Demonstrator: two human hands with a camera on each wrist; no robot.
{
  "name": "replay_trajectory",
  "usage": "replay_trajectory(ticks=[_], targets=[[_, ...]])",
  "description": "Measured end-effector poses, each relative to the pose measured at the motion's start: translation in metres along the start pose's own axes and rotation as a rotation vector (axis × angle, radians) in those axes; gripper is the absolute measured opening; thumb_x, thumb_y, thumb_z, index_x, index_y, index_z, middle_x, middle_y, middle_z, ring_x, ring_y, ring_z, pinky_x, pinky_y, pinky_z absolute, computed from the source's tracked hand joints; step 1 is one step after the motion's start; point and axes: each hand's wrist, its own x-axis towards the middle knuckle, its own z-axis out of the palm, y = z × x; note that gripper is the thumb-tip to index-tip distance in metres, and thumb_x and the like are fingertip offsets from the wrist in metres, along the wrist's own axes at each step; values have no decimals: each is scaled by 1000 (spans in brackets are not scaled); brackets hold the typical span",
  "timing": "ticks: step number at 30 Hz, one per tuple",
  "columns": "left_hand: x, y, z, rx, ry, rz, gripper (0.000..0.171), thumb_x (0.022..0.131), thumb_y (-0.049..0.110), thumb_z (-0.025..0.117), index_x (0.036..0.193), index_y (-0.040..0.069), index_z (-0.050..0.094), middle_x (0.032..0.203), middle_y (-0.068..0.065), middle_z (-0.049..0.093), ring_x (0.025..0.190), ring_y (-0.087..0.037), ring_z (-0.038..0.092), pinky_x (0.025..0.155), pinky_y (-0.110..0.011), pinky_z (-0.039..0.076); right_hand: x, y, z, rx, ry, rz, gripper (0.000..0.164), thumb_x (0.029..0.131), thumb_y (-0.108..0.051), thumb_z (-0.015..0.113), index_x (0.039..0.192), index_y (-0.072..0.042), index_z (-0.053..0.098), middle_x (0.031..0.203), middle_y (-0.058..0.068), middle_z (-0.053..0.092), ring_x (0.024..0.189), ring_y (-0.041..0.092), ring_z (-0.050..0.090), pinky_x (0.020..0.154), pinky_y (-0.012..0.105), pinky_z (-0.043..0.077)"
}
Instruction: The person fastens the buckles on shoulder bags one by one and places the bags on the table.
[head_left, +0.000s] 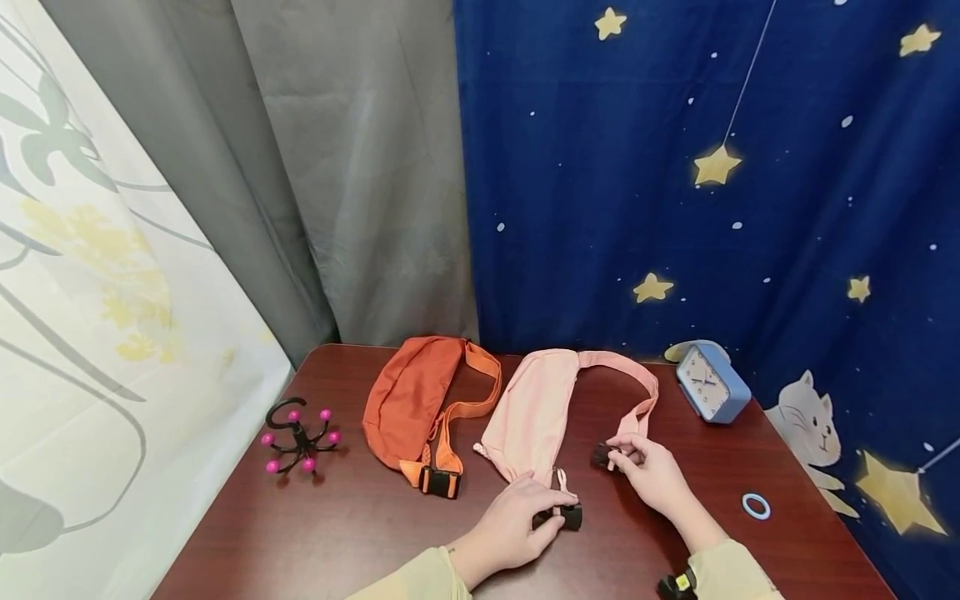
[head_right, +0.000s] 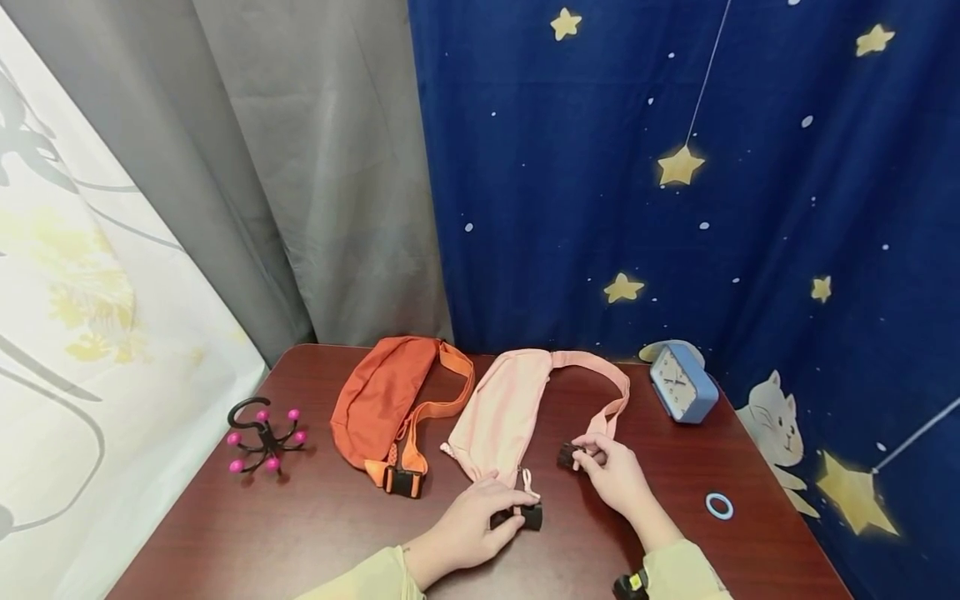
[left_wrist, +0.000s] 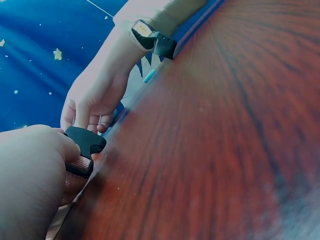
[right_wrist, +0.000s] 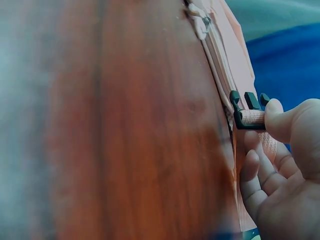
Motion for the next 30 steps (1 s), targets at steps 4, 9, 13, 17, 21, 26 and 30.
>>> replay_trajectory(ticks=[4,9,13,17,21,26,30], targets=[[1,0,-1,-16,-8,-8,34,104,21,71,138,27,76,127,9,80,124,-4,72,126,-54,47,-4,-7,-1,30,-55,7,18,98,-7,80,115,-12,80,84,-2,71,70,4,64,64,22,52],[3,0,-2,-32,-9,-24,35,104,21,71,139,25,75,121,8,81,124,-5,72,126,-53,47,-8,-12,-3,43,-129,-18,16,98,-10,81,114,-13,79,83,-4,72,70,5,65,65,21,53],[5,0,-3,-43,-6,-38,36,104,20,72,139,25,75,108,10,77,120,-4,72,126,-53,47,-11,-14,-8,69,-196,-74,15,100,-11,80,115,-12,78,84,-4,75,70,6,66,65,21,54],[5,1,-3,-51,-2,-47,36,104,20,73,139,26,74,102,11,74,118,-3,72,126,-53,47,-16,-17,-13,124,-269,-115,16,101,-11,78,117,-9,77,84,0,77,70,11,69,64,22,54],[4,1,-2,-49,7,-52,36,103,20,73,139,26,74,101,12,73,116,-3,71,126,-53,47,-20,-21,-15,152,-323,-139,16,102,-11,77,117,-9,77,83,3,77,69,13,70,63,22,55],[2,0,-1,-38,17,-54,36,103,21,74,138,26,75,98,12,72,114,-4,71,125,-52,48,-23,-24,-12,176,-382,-153,15,103,-12,76,117,-10,77,83,5,79,69,17,71,62,24,55],[2,1,-2,-29,21,-51,35,103,21,74,138,25,75,99,12,72,113,-4,71,124,-51,49,-25,-25,-7,189,-418,-150,15,103,-13,76,118,-11,76,84,4,79,70,18,72,61,24,54]])
